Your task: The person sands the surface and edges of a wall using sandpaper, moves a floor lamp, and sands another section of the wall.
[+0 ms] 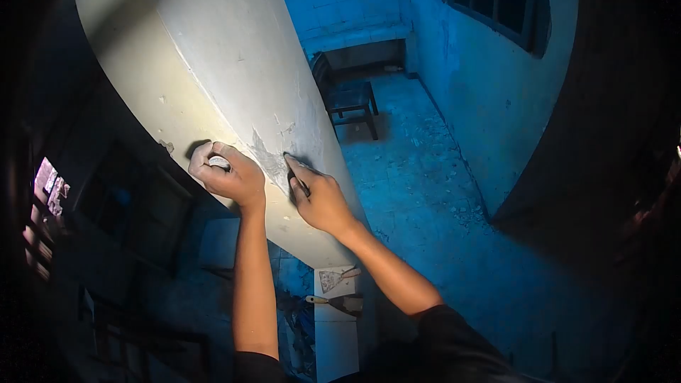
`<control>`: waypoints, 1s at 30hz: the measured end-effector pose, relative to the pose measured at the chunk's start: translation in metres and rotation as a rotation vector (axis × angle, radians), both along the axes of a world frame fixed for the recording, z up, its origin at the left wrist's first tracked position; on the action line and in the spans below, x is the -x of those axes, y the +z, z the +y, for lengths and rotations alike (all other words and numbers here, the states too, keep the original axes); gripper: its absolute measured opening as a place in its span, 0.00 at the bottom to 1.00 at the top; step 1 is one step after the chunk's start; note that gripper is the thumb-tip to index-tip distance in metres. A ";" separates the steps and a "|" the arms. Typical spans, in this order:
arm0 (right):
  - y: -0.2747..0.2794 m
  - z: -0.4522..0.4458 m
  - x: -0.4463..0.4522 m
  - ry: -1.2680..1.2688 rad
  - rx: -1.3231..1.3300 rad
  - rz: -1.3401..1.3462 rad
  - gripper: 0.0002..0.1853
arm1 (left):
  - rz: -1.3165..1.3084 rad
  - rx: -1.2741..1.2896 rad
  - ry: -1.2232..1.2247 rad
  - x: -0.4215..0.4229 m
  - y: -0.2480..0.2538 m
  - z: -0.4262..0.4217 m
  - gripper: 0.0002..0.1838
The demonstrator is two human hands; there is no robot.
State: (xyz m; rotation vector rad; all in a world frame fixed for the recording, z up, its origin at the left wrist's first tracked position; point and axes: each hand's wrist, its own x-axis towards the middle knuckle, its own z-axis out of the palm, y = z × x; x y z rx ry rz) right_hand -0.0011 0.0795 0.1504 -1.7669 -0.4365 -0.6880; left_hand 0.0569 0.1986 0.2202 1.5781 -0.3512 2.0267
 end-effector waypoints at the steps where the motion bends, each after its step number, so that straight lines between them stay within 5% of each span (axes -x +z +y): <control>1: 0.000 0.000 0.000 -0.008 0.003 -0.001 0.23 | -0.001 0.003 -0.010 0.000 0.000 0.000 0.08; 30: 0.019 -0.017 -0.001 0.046 0.097 0.155 0.27 | -0.023 -0.002 0.016 0.001 0.002 -0.002 0.06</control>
